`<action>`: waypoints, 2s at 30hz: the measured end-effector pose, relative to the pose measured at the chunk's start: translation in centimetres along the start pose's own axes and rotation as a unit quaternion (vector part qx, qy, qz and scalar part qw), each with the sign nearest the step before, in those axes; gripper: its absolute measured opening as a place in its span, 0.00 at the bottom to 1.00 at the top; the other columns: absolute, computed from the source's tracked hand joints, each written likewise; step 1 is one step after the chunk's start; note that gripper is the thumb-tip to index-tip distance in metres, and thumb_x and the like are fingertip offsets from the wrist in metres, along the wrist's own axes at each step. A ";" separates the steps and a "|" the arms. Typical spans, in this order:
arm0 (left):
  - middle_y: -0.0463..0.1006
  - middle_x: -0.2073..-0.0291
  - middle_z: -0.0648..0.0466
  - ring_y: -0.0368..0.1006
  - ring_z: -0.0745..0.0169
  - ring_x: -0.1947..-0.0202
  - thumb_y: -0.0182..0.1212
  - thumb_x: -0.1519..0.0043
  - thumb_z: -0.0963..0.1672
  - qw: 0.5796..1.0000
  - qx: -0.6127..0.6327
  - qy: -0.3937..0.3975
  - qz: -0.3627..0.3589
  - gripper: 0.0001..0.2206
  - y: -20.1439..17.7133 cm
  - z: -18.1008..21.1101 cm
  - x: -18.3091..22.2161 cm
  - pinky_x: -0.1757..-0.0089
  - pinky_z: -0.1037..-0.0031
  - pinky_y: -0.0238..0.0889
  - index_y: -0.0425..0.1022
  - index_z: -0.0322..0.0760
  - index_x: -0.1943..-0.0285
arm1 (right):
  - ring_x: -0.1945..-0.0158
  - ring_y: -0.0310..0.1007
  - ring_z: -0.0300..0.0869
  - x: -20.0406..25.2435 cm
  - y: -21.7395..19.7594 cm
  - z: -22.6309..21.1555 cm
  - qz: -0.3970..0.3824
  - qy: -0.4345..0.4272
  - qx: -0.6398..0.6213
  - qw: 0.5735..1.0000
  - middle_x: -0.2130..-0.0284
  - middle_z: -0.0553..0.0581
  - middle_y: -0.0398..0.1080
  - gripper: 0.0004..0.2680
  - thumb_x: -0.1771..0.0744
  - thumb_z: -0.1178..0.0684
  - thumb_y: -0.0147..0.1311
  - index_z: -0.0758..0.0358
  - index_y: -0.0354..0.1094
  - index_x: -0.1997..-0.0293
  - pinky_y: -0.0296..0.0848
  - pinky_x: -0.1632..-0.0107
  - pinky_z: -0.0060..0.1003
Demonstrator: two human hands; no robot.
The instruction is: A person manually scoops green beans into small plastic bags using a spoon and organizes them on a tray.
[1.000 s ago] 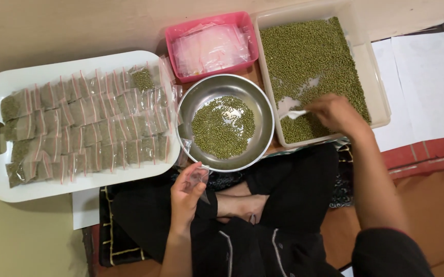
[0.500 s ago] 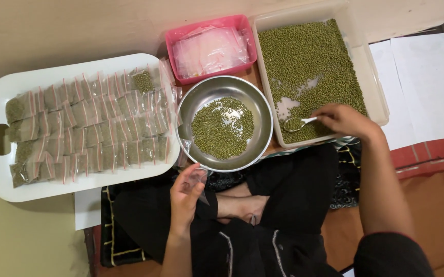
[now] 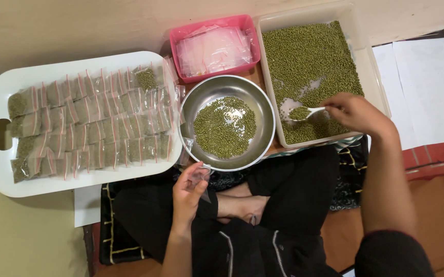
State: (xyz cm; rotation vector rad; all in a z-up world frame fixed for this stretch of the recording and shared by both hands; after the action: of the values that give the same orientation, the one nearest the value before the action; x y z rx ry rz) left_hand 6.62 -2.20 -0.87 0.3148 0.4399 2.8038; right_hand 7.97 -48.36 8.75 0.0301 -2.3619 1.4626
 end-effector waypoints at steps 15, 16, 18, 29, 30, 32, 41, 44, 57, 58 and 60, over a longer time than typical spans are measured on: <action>0.79 0.51 0.45 0.76 0.57 0.52 0.69 0.44 0.43 1.000 -0.014 -0.006 0.014 0.27 -1.0 1.0 0.8 0.47 0.71 0.68 0.70 0.29 0.35 | 0.59 0.75 0.44 -2.6 2.7 -14.7 0.216 -0.263 0.193 0.920 0.58 0.56 0.79 0.07 0.33 0.58 0.57 0.61 0.79 0.52 0.71 0.51 0.41; 0.79 0.51 0.45 0.76 0.57 0.52 0.69 0.44 0.43 1.000 -0.013 -0.006 0.014 0.27 -1.0 0.9 0.7 0.47 0.71 0.68 0.70 0.29 0.35 | 0.59 0.75 0.44 -2.5 2.2 -14.4 0.216 -0.263 0.194 0.920 0.58 0.56 0.79 0.07 0.33 0.58 0.57 0.61 0.79 0.52 0.71 0.51 0.41; 0.79 0.50 0.46 0.76 0.58 0.53 0.69 0.44 0.42 1.000 -0.012 -0.014 0.017 0.27 -1.1 0.7 0.7 0.47 0.71 0.68 0.71 0.29 0.35 | 0.53 0.73 0.41 -2.1 0.7 -13.3 0.257 -0.229 0.224 0.912 0.52 0.50 0.80 0.10 0.32 0.59 0.60 0.54 0.78 0.47 0.67 0.47 0.36; 0.79 0.51 0.46 0.76 0.58 0.52 0.69 0.44 0.43 1.000 -0.013 -0.007 0.006 0.27 -0.5 0.9 0.1 0.47 0.71 0.68 0.71 0.28 0.36 | 0.66 0.75 0.42 -0.4 -0.3 5.1 0.127 0.004 0.217 0.968 0.63 0.54 0.79 0.09 0.31 0.60 0.56 0.53 0.80 0.47 0.76 0.56 0.35; 0.79 0.50 0.46 0.75 0.58 0.51 0.69 0.44 0.43 1.000 -0.004 -0.006 -0.001 0.27 -0.3 0.8 0.1 0.46 0.71 0.67 0.70 0.28 0.35 | 0.63 0.78 0.46 0.2 0.4 6.1 0.102 -0.006 0.137 0.985 0.57 0.56 0.80 0.12 0.35 0.65 0.59 0.57 0.80 0.48 0.79 0.51 0.38; 0.79 0.50 0.45 0.75 0.57 0.50 0.68 0.44 0.42 1.000 -0.010 -0.006 -0.007 0.26 0.1 0.9 0.0 0.45 0.70 0.68 0.70 0.29 0.35 | 0.64 0.78 0.46 0.2 1.8 5.1 0.061 -0.023 0.110 0.992 0.58 0.56 0.81 0.13 0.36 0.64 0.59 0.57 0.80 0.49 0.79 0.54 0.37; 0.79 0.51 0.45 0.76 0.57 0.50 0.69 0.44 0.42 1.000 0.001 0.001 -0.008 0.26 0.1 0.7 0.0 0.45 0.70 0.68 0.70 0.28 0.35 | 0.70 0.81 0.45 -0.6 5.2 1.4 -0.112 0.013 0.030 0.993 0.56 0.54 0.82 0.11 0.34 0.57 0.54 0.60 0.79 0.49 0.81 0.63 0.35; 0.79 0.51 0.46 0.75 0.58 0.51 0.69 0.44 0.41 1.000 -0.003 -0.007 -0.001 0.26 -0.3 0.6 0.3 0.47 0.71 0.67 0.71 0.29 0.35 | 0.70 0.81 0.44 -0.8 5.1 2.8 -0.121 0.049 0.010 0.991 0.59 0.57 0.83 0.11 0.33 0.56 0.54 0.60 0.78 0.47 0.81 0.63 0.34; 0.78 0.51 0.45 0.76 0.57 0.52 0.69 0.44 0.41 1.000 0.005 -0.002 -0.009 0.26 0.2 0.4 0.2 0.46 0.71 0.68 0.70 0.28 0.35 | 0.80 0.70 0.42 -0.3 1.9 3.0 -0.079 0.071 -0.002 0.994 0.68 0.61 0.82 0.11 0.32 0.56 0.54 0.60 0.78 0.44 0.70 0.74 0.32; 0.78 0.51 0.45 0.76 0.57 0.52 0.69 0.44 0.41 1.000 0.006 -0.002 -0.008 0.26 0.2 0.4 0.3 0.46 0.71 0.68 0.70 0.28 0.35 | 0.80 0.70 0.42 -0.1 1.4 1.9 -0.080 0.071 -0.002 0.994 0.68 0.61 0.82 0.11 0.32 0.56 0.54 0.60 0.78 0.44 0.70 0.74 0.32; 0.78 0.51 0.44 0.76 0.56 0.52 0.69 0.44 0.42 1.000 -0.002 -0.007 -0.007 0.27 0.2 0.4 0.2 0.46 0.70 0.69 0.70 0.27 0.35 | 0.80 0.71 0.42 0.0 0.1 -0.6 -0.056 0.035 0.004 0.998 0.66 0.61 0.81 0.10 0.32 0.59 0.54 0.62 0.78 0.47 0.68 0.76 0.31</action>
State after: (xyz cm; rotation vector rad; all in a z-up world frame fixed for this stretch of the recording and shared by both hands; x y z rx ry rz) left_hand 6.46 -2.23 -0.37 0.3291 0.4330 2.7877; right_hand 8.09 -47.81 8.89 0.1089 -2.2597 1.3980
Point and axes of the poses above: each hand's wrist, its own x-axis away from the middle knuckle, its own y-axis out of the palm, z = x × y, the point moved 7 cm from there along -x, towards the middle knuckle
